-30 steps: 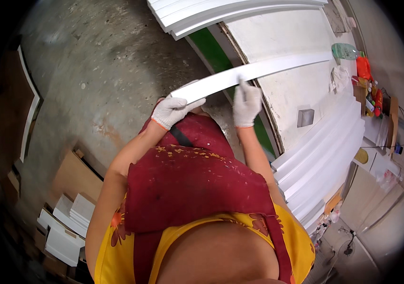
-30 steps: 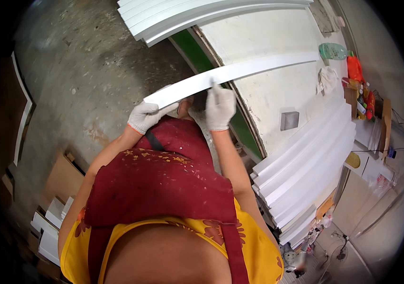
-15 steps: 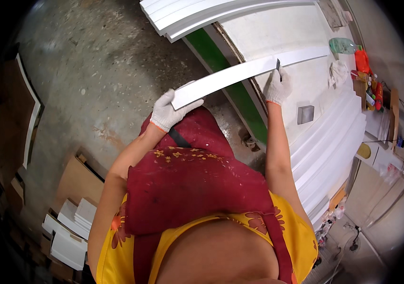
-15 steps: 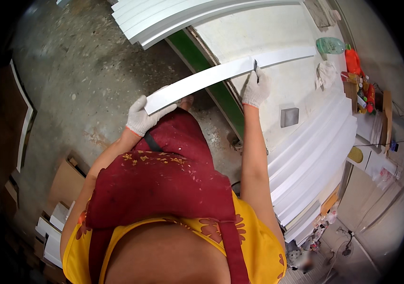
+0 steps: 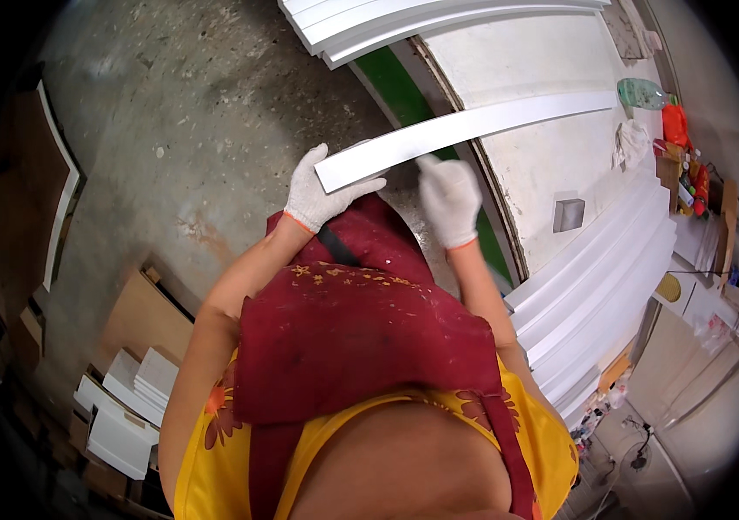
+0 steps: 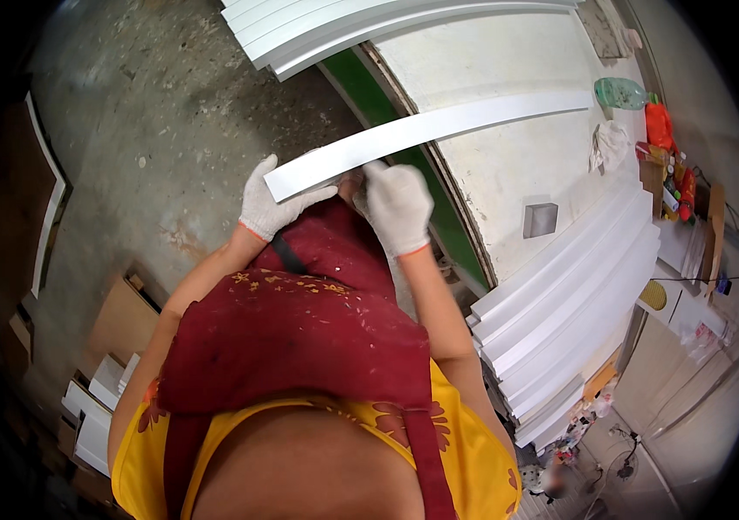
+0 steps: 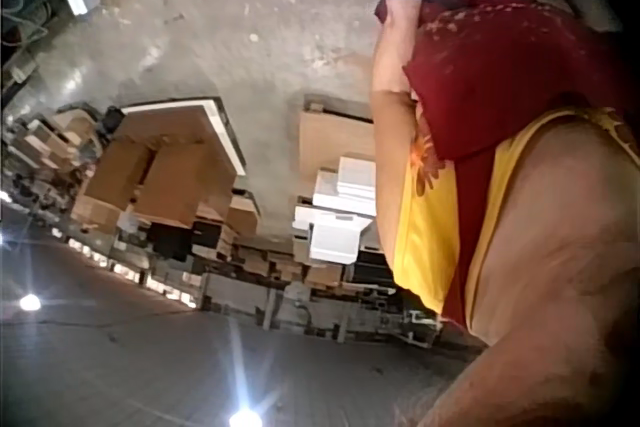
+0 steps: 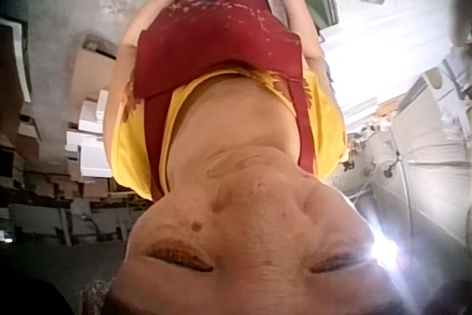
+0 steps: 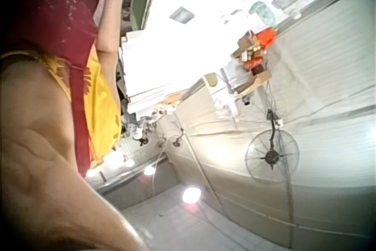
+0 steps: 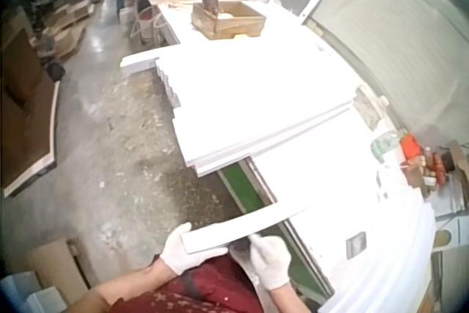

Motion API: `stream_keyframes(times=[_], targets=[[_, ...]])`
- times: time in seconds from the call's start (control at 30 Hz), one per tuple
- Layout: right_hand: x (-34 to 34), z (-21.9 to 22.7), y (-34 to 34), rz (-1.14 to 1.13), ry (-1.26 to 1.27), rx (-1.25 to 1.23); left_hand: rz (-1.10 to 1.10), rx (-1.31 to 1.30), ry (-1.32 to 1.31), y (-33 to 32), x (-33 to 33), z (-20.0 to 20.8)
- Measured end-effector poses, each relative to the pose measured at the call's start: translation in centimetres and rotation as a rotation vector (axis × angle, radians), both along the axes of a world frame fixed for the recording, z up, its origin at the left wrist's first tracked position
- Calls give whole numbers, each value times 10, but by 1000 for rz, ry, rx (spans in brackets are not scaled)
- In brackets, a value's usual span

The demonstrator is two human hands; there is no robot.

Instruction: The person sands the surface and edges of a white wooden beam with a sanding block before placing it onto a stack of similar beams.

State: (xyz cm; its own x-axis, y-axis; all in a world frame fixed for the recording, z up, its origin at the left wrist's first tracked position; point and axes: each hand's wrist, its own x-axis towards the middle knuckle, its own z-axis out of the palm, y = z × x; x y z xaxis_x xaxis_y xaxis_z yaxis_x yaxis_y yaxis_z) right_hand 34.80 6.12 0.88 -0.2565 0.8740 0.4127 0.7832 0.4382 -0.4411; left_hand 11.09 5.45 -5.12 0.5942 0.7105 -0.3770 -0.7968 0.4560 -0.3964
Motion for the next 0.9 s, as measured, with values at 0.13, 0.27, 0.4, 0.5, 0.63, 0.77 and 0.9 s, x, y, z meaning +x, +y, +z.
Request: stream_keyframes(times=[0.13,0.27,0.4,0.5,0.63,0.77,0.9], targets=[[76,-9,65,-622,337,-341,-1,-6,38,2,0,11],[66,-20,55,-447,-112,-38,12,46,8,3,-3,5],[-20,-17,-1,-96,-5,58,16,27,69,-1,1,4],[-65,-11,-31,29,125,-99,25,73,40,-4,1,-19],[-93,0,-41,279,192,-203,-20,277,75,-8,2,-24],[-78,1,-36,253,201,-267,0,127,41,-8,4,-27],[-31,3,10,-242,162,-175,10,58,94,-5,4,5]])
